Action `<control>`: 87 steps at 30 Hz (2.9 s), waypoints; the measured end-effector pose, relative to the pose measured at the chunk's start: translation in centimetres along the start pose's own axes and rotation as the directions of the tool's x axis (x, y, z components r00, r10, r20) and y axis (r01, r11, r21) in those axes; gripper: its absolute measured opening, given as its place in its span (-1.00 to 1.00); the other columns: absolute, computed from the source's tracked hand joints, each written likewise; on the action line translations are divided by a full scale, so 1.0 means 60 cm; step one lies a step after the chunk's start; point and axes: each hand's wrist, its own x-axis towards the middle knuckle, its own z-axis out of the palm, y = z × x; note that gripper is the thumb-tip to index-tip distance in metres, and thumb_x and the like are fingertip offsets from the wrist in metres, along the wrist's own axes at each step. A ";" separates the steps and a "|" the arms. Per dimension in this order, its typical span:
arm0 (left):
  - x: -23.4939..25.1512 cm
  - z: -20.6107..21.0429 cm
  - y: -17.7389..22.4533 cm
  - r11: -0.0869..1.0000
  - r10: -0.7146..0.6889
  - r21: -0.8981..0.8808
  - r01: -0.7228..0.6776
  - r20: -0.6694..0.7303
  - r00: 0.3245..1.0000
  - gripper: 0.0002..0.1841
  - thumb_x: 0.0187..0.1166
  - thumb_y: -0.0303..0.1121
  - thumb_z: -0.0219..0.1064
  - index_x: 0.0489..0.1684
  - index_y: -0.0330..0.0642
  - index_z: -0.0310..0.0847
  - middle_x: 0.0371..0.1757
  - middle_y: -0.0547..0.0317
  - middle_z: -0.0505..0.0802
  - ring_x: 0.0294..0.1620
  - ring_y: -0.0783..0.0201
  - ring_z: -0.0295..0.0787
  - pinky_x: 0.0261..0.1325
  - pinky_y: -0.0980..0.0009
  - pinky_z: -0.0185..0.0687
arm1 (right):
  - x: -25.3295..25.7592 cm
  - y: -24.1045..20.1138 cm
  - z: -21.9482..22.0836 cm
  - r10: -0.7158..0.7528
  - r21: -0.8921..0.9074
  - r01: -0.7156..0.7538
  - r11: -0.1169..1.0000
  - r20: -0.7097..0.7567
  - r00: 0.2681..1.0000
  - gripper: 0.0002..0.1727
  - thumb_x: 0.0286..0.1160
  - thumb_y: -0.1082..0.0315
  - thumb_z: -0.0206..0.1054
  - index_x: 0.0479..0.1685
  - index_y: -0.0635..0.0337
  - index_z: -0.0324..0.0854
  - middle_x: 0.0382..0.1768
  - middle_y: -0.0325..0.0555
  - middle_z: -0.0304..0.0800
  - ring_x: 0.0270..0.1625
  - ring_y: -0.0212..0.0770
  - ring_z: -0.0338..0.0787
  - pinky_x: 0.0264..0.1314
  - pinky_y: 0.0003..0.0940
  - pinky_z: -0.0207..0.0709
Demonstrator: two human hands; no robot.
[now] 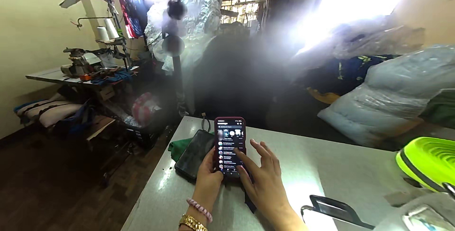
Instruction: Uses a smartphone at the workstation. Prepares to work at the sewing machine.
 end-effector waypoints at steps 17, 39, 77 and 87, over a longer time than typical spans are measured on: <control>0.001 -0.001 0.000 1.000 0.000 0.031 0.000 -0.009 1.000 -0.19 0.26 -0.85 0.12 0.73 -0.44 0.14 0.48 -0.16 0.66 0.36 0.28 0.72 0.41 0.42 0.64 | 0.001 0.005 -0.007 0.055 0.084 -0.052 0.995 -0.028 0.998 -0.48 0.66 -0.10 0.08 0.36 -0.11 0.74 0.46 0.22 0.65 0.61 0.36 0.46 0.63 0.22 0.27; -0.001 0.001 0.003 1.000 -0.002 0.005 0.002 -0.015 1.000 -0.20 0.25 -0.87 0.09 0.72 -0.46 0.15 0.43 -0.16 0.69 0.30 0.27 0.77 0.36 0.40 0.69 | 0.003 0.003 -0.007 0.038 0.068 -0.036 0.997 -0.031 0.999 -0.54 0.65 0.00 0.08 0.37 -0.20 0.76 0.49 0.25 0.62 0.62 0.39 0.44 0.62 0.24 0.27; 0.001 -0.001 -0.002 1.000 0.005 0.012 -0.005 -0.008 1.000 -0.20 0.26 -0.89 0.10 0.71 -0.44 0.17 0.40 -0.15 0.72 0.27 0.25 0.79 0.34 0.37 0.71 | 0.001 0.014 -0.008 -0.031 0.012 0.031 0.999 -0.003 1.000 -0.56 0.70 -0.15 0.04 0.08 -0.37 0.88 0.50 0.18 0.64 0.69 0.46 0.34 0.70 0.40 0.09; -0.001 -0.001 0.001 1.000 -0.006 0.026 0.006 -0.011 1.000 -0.18 0.23 -0.89 0.09 0.72 -0.43 0.16 0.43 -0.14 0.70 0.30 0.27 0.77 0.35 0.40 0.69 | 0.000 0.014 -0.007 -0.035 0.039 0.035 0.999 -0.008 0.999 -0.60 0.68 -0.10 0.10 -0.02 -0.33 0.90 0.48 0.16 0.66 0.69 0.43 0.35 0.72 0.38 0.07</control>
